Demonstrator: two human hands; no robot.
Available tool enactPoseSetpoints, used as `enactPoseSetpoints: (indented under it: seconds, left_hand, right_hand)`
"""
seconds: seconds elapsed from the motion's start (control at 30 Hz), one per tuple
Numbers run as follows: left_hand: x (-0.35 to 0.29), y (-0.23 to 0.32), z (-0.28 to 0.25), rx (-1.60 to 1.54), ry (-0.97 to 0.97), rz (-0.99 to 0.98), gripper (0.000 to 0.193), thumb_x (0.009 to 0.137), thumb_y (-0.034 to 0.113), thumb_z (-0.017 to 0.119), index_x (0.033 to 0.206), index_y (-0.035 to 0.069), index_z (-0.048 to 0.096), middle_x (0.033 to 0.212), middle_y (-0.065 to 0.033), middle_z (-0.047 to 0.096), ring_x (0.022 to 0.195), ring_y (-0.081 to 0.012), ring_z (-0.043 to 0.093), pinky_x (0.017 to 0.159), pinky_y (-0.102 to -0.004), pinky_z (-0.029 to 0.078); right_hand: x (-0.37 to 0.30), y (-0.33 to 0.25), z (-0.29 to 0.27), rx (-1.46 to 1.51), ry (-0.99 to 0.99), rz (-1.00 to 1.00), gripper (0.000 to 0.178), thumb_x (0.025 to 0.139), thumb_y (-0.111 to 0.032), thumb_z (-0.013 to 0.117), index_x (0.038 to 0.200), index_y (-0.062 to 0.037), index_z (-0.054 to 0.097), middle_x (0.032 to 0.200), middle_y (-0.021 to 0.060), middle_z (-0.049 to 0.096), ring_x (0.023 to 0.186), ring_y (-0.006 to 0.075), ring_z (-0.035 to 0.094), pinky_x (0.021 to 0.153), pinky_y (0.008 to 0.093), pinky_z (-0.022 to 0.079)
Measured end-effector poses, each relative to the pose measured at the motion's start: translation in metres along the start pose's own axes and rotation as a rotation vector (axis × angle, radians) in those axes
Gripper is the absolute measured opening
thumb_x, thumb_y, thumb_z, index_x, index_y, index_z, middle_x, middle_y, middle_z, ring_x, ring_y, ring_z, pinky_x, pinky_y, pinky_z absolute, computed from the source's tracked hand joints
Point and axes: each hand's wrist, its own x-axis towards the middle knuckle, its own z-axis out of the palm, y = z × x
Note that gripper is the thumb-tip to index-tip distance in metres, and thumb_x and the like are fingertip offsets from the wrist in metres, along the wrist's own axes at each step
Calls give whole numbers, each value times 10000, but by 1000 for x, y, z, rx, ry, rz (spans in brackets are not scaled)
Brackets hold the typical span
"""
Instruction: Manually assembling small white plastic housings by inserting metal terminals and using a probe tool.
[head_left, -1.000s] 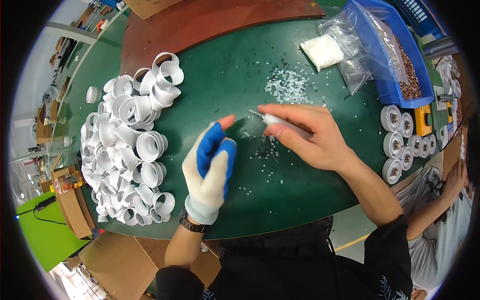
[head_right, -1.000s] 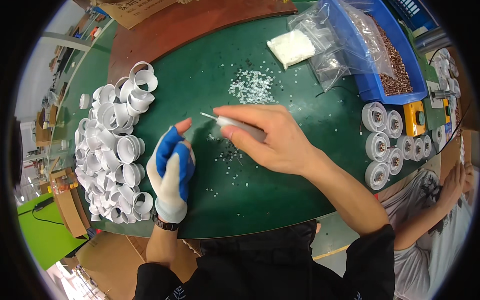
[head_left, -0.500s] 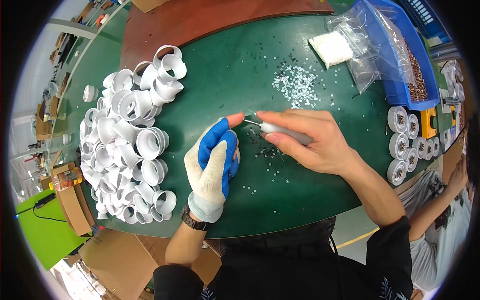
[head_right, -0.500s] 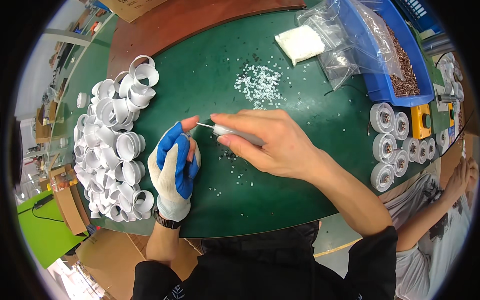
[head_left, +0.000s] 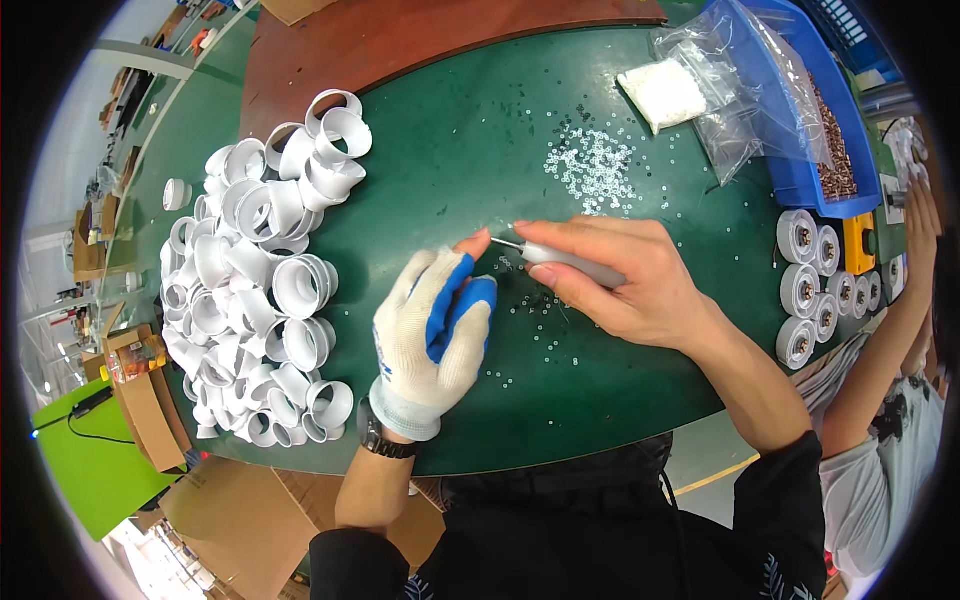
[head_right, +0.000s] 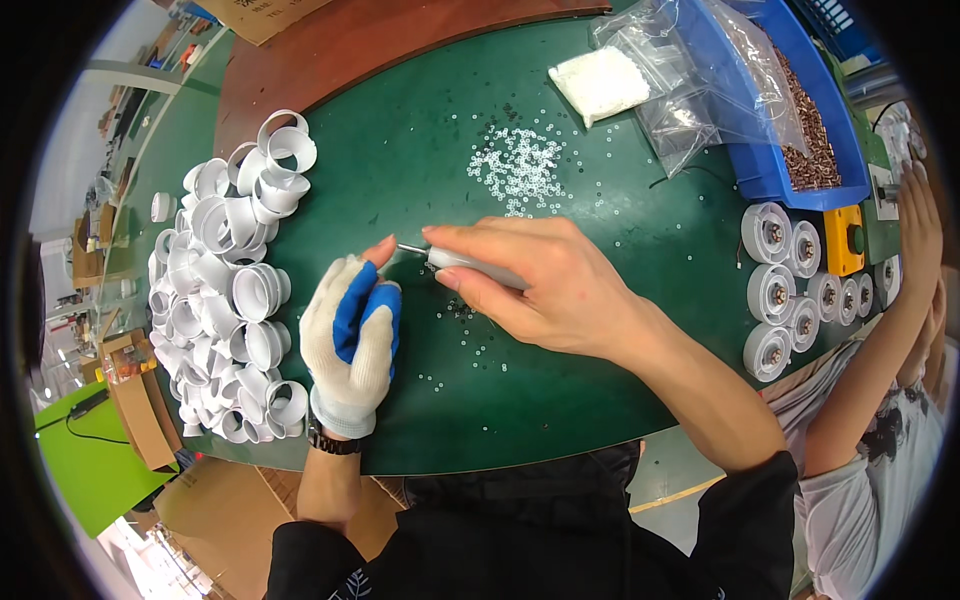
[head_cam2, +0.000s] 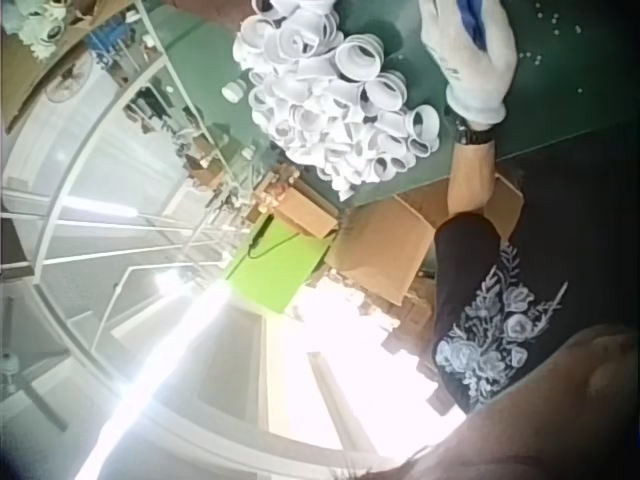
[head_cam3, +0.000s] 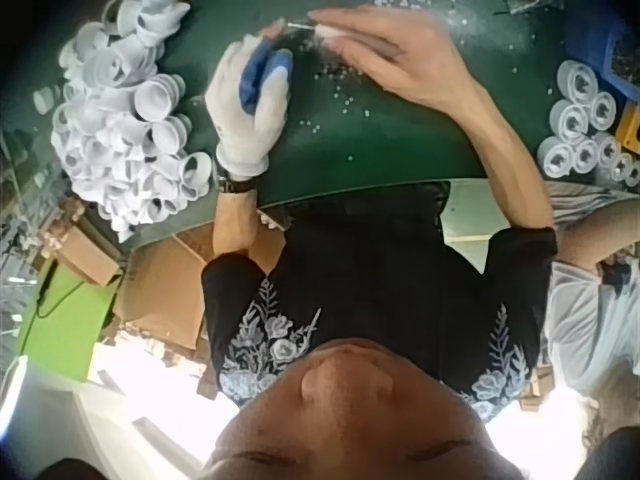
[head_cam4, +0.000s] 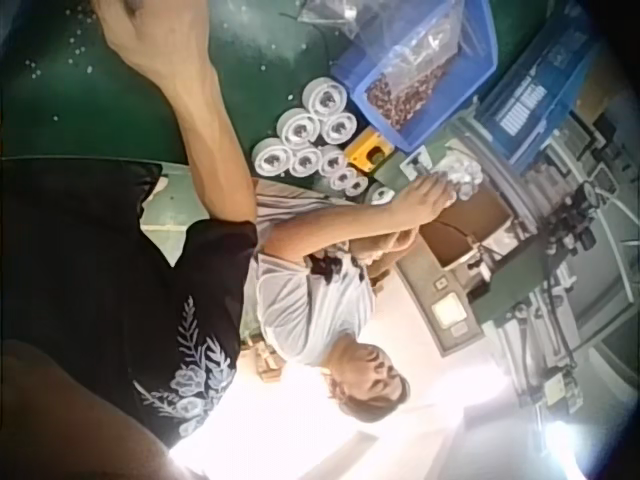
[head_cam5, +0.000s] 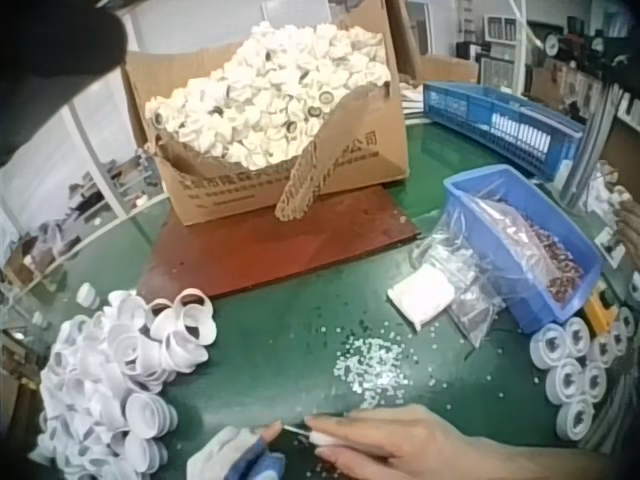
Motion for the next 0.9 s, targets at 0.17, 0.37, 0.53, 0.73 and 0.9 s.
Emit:
enactPoseSetpoints:
  seconds: [0.17, 0.37, 0.53, 0.73, 0.9]
  left_hand:
    - [0, -7, -6, 444, -153, 190, 450, 858, 98, 670, 1294, -7, 633, 924, -172, 648, 663, -268, 615, 630, -353, 508]
    - [7, 11, 1, 655, -330, 155, 437, 867, 141, 684, 1287, 24, 653, 918, -151, 629, 673, -293, 625, 623, -337, 506]
    - [3, 14, -4, -94, -75, -274, 380, 956, 153, 620, 1294, -18, 650, 863, -46, 627, 635, -110, 555, 571, -223, 426]
    - [3, 9, 0, -498, 59, -433, 441, 1031, 185, 500, 1321, -139, 576, 762, -31, 562, 545, -42, 426, 487, -178, 304]
    - [2, 8, 1, -500, 48, -427, 441, 1026, 183, 508, 1319, -139, 577, 766, -49, 572, 535, -57, 437, 484, -185, 315]
  right_hand:
    - [1, 2, -3, -19, 17, 5, 349, 896, -16, 718, 1243, 8, 689, 913, 126, 739, 741, 214, 695, 665, 310, 522]
    - [0, -2, -7, 23, 49, 22, 335, 894, -26, 721, 1226, 10, 696, 916, 129, 740, 741, 218, 696, 667, 319, 526]
    - [1, -2, -3, 7, 28, 17, 341, 889, -17, 720, 1228, 8, 694, 908, 129, 733, 734, 218, 692, 659, 314, 521]
    - [-1, -2, 0, -21, -13, 16, 382, 876, -7, 725, 1256, -11, 685, 875, 119, 714, 707, 231, 671, 635, 325, 508]
    - [-1, -1, 2, -27, -7, 10, 393, 873, -4, 726, 1263, -23, 684, 860, 112, 706, 698, 237, 661, 627, 334, 504]
